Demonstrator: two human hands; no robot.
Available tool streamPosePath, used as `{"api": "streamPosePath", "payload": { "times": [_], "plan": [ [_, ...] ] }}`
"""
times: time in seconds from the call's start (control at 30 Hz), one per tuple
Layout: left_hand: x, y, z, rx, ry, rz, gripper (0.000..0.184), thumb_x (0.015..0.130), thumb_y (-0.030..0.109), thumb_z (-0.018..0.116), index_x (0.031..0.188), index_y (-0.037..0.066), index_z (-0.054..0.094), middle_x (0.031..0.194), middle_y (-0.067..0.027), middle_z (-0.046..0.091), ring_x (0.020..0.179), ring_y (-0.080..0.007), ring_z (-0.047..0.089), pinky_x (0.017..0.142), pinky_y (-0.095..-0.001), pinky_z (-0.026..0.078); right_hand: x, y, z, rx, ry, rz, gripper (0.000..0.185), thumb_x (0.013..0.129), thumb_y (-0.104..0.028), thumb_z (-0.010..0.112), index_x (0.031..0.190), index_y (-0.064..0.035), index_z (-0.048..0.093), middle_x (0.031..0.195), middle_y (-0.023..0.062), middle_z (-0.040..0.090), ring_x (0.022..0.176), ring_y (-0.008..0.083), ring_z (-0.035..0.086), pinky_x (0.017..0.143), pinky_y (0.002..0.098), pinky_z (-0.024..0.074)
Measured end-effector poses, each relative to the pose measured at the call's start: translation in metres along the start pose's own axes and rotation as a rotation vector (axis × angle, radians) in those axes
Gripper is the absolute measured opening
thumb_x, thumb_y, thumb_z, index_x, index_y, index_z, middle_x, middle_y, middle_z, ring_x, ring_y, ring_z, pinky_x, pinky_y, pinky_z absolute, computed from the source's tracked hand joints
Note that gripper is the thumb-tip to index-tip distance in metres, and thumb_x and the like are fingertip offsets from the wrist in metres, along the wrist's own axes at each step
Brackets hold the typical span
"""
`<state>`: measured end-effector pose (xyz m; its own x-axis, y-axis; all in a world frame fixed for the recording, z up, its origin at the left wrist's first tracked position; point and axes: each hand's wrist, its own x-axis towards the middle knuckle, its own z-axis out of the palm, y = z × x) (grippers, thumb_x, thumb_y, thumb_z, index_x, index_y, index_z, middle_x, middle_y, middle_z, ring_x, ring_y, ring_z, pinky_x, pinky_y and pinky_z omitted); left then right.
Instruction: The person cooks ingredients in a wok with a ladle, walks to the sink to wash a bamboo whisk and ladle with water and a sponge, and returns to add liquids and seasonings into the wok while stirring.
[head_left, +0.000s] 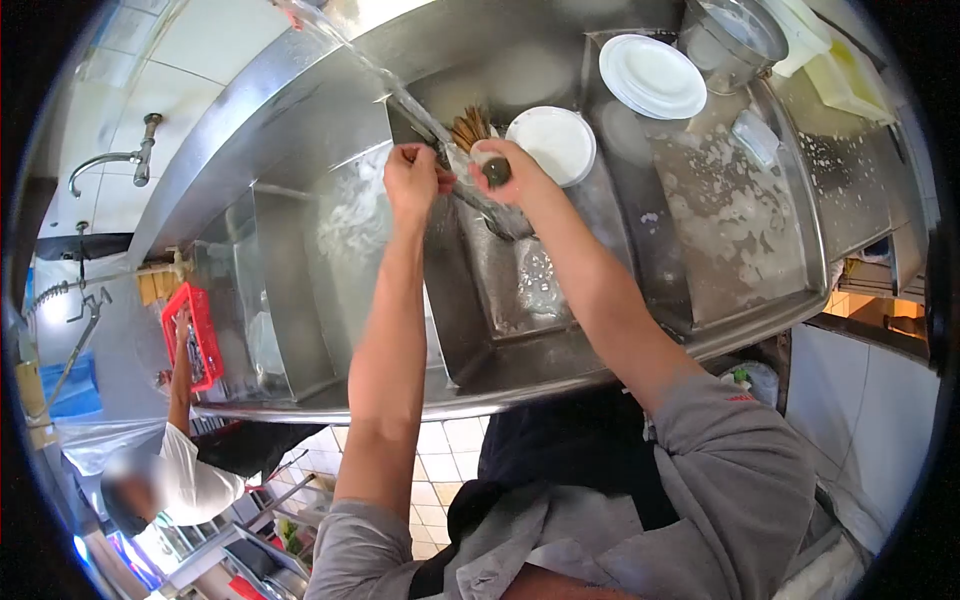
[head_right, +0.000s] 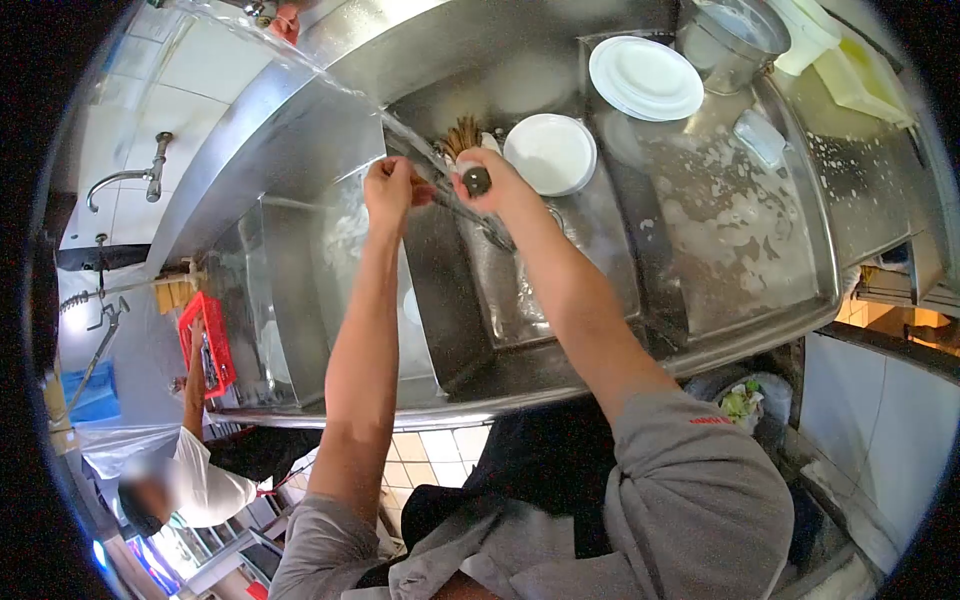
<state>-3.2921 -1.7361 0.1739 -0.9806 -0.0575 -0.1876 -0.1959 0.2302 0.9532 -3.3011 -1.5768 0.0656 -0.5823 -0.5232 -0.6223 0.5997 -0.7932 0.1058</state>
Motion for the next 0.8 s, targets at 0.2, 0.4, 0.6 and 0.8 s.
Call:
{"api": "streamPosePath", "payload": {
  "times": [0.2,0.4,0.6,0.8],
  "plan": [
    [0.046,0.025,0.026,-0.025,-0.096,-0.181,0.015,0.087,0.006,0.053,0.092,-0.009,0.052,0.082,-0.0218,0.063,0.065,-0.0329,0.069,0.059,-0.0409,0.062,-0.092,0.053,-0.002,-0.065,-0.012,-0.172,0.041,0.081,-0.018,0.068,0.113,-0.0076,0.046,0.093,0.0139,0.057,0.072,0.0203,0.062,0.050,0.0292,0.0525],
    [0.070,0.015,0.036,-0.149,-0.058,-0.338,0.010,0.085,0.002,0.055,0.083,-0.008,0.054,0.077,-0.0193,0.060,0.068,-0.0335,0.067,0.059,-0.0409,0.062,-0.091,0.087,0.008,0.131,-0.050,-0.289,0.035,0.082,-0.017,0.068,0.109,-0.0062,0.048,0.097,0.0155,0.056,0.077,0.0269,0.063,0.065,0.0382,0.0582],
    [0.048,0.029,0.040,0.179,-0.168,-0.238,0.010,0.086,0.000,0.052,0.085,-0.007,0.058,0.078,-0.0154,0.062,0.074,-0.0267,0.066,0.062,-0.0378,0.058,-0.024,0.079,0.033,0.279,-0.039,-0.174,0.052,0.079,-0.042,0.068,0.117,-0.0118,0.049,0.110,0.0158,0.049,0.099,0.0318,0.051,0.097,0.0562,0.0395],
    [0.050,0.013,0.021,0.446,-0.179,0.006,0.016,0.082,0.006,0.060,0.091,-0.006,0.068,0.079,-0.0105,0.068,0.071,-0.0177,0.064,0.061,-0.0294,0.051,0.006,0.063,0.042,0.622,-0.030,-0.121,0.064,0.077,-0.050,0.064,0.121,-0.0064,0.049,0.127,0.0191,0.037,0.117,0.0359,0.043,0.104,0.0603,0.0309]
  ]
}}
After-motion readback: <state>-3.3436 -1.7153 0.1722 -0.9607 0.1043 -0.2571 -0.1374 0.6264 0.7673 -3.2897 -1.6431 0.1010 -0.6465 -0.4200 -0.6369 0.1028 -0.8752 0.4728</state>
